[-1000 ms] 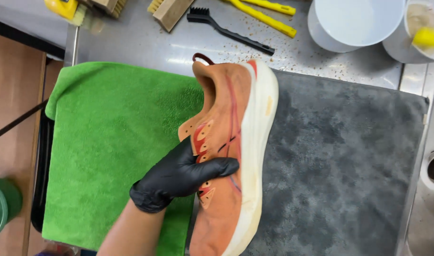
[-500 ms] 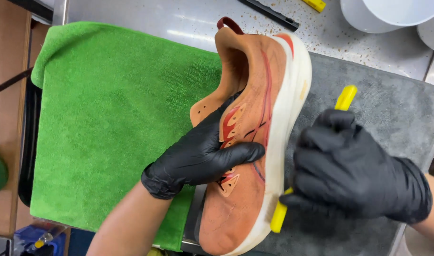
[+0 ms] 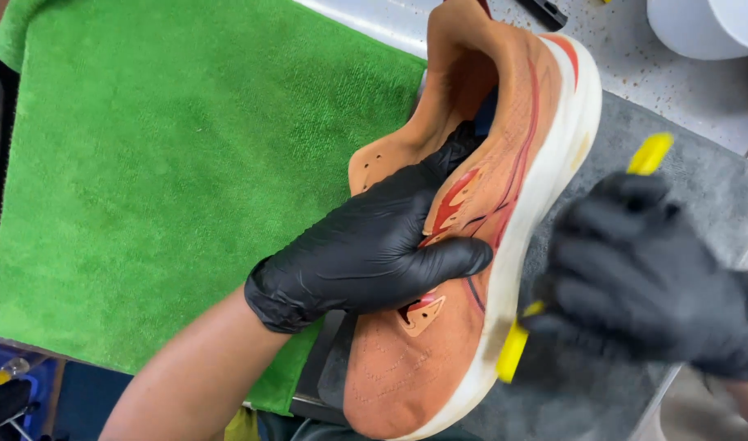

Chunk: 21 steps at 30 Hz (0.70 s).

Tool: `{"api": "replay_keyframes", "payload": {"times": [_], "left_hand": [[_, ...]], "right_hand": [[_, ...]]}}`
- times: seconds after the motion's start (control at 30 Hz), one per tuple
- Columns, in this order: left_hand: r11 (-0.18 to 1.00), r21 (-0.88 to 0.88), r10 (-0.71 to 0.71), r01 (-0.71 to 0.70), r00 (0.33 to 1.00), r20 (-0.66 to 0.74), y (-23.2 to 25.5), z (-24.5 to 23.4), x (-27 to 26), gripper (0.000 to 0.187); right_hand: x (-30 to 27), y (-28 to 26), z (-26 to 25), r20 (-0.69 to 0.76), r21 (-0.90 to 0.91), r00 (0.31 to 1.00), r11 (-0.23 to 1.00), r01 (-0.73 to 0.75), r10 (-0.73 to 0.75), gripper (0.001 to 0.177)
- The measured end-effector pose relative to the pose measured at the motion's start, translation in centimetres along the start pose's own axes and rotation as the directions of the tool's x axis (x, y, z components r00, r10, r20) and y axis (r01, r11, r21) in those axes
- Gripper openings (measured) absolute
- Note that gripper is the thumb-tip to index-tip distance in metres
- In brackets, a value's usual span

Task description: The person scrubs the white midsole of an orange sneaker using a small yellow brush. They rotate the shoe to access different sections of the sole and continue scrubbing along the edges and sides.

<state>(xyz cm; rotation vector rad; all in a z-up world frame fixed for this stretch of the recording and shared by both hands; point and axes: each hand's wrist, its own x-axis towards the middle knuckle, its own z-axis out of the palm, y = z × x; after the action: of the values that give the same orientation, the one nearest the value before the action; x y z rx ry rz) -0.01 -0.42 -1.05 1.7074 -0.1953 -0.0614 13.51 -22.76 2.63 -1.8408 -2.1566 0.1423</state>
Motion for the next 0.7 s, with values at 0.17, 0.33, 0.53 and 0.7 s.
{"api": "replay_keyframes", "payload": {"times": [0.17,0.33,0.53,0.7], "left_hand": [[0.996,0.072,0.058,-0.058,0.998,-0.002,-0.3,0.1,0.2,0.049],[0.987,0.156,0.047,-0.045,0.999,-0.014,-0.7,0.4,0.2,0.041],[0.991,0.129,0.045,-0.042,0.999,-0.019,-0.5,0.5,0.1,0.033],[0.991,0.097,0.091,-0.088,0.996,-0.024,-0.2,0.3,0.2,0.038]], "right_hand": [[-0.6,-0.6,0.4,0.037,-0.050,0.999,0.998,-0.037,0.039,0.045],[-0.5,0.2,0.2,0.024,-0.126,0.999,0.992,-0.026,0.029,0.041],[-0.2,1.6,-0.3,0.019,-0.109,0.999,0.993,-0.036,0.039,0.035],[0.0,0.6,0.0,0.102,-0.071,0.994,0.997,0.032,-0.025,0.040]]}}
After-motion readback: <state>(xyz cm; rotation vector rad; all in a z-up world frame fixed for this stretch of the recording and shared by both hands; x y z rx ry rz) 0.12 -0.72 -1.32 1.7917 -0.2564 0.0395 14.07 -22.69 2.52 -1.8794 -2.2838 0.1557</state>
